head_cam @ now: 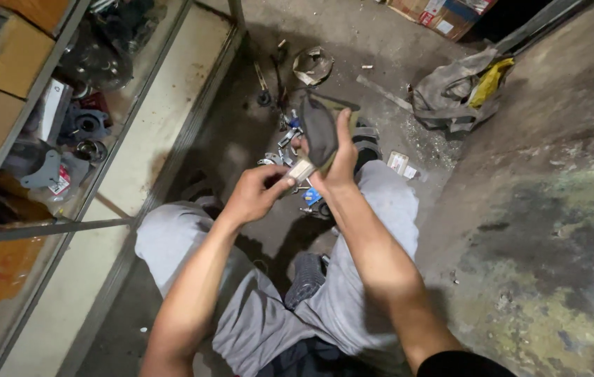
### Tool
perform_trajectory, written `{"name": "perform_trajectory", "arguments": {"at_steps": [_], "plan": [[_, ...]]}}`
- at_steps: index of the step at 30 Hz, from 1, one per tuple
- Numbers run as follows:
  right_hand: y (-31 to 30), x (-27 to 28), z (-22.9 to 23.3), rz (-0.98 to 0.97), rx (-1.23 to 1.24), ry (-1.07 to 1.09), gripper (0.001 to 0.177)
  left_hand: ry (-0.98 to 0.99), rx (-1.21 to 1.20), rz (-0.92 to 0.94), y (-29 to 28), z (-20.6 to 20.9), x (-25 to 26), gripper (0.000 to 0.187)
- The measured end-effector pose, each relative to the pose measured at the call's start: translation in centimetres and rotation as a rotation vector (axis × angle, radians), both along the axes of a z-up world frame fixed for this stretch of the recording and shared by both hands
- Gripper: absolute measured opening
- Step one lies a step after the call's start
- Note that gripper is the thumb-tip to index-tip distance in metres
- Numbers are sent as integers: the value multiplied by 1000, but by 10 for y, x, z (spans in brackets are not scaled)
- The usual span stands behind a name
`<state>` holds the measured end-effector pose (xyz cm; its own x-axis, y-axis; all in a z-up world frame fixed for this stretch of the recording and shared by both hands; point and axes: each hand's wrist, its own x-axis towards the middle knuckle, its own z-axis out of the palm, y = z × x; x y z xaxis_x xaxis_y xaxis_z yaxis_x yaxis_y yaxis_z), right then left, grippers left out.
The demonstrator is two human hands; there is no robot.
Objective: The person sits on the floor and wipes several small metal parts with a cloth. They pick up each part, rub it with the cloth, and place it back down or on a nearby shelf.
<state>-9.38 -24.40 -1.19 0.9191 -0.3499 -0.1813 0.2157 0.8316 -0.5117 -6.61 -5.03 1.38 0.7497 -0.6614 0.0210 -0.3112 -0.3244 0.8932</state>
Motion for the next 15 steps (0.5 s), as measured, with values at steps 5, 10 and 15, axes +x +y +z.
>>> {"name": "perform_trajectory", "arguments": {"at_steps": [5,10,15], "plan": [[-15,3,51,-200,50,192,66,420,-41,-28,1,-4,-3,29],[-31,4,4,-277,-322,207,64,380,-140,69,13,-28,2,30],[-22,-9,-105,347,-861,266,72,481,-337,321,15,-28,8,25]]}}
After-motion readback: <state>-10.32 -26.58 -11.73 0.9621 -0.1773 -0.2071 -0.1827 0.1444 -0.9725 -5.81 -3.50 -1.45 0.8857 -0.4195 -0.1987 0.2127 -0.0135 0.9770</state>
